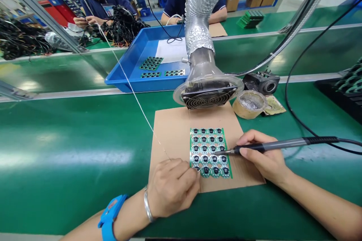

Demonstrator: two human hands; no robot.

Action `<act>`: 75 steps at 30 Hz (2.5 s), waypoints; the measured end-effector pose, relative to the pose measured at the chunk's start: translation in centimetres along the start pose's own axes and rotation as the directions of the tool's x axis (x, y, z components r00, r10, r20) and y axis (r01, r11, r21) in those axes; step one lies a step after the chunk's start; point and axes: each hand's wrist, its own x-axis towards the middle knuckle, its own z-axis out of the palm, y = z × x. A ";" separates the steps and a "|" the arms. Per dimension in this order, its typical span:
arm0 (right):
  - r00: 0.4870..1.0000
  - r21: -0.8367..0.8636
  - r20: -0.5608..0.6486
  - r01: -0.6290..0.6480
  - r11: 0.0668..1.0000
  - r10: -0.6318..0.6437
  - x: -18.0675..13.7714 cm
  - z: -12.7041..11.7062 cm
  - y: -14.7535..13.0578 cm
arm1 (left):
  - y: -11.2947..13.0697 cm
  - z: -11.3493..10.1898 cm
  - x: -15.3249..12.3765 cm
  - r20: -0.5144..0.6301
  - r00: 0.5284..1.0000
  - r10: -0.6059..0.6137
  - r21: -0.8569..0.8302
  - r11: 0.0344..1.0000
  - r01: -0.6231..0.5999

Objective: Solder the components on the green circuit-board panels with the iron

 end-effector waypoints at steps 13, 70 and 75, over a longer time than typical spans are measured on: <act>1.000 0.031 0.020 -0.010 0.999 0.009 0.0 -0.1 0.2 | -0.1 0.3 0.0 0.006 1.000 0.002 -0.005 1.000 -0.002; 1.000 0.091 0.021 -0.012 0.996 0.010 -0.3 -0.5 0.5 | -0.2 1.1 0.3 0.038 0.999 0.019 0.025 0.999 -0.020; 0.997 0.240 -0.023 -0.062 0.969 0.069 -0.4 -0.7 0.6 | -0.2 0.3 0.6 0.026 0.998 -0.053 -0.056 0.997 0.054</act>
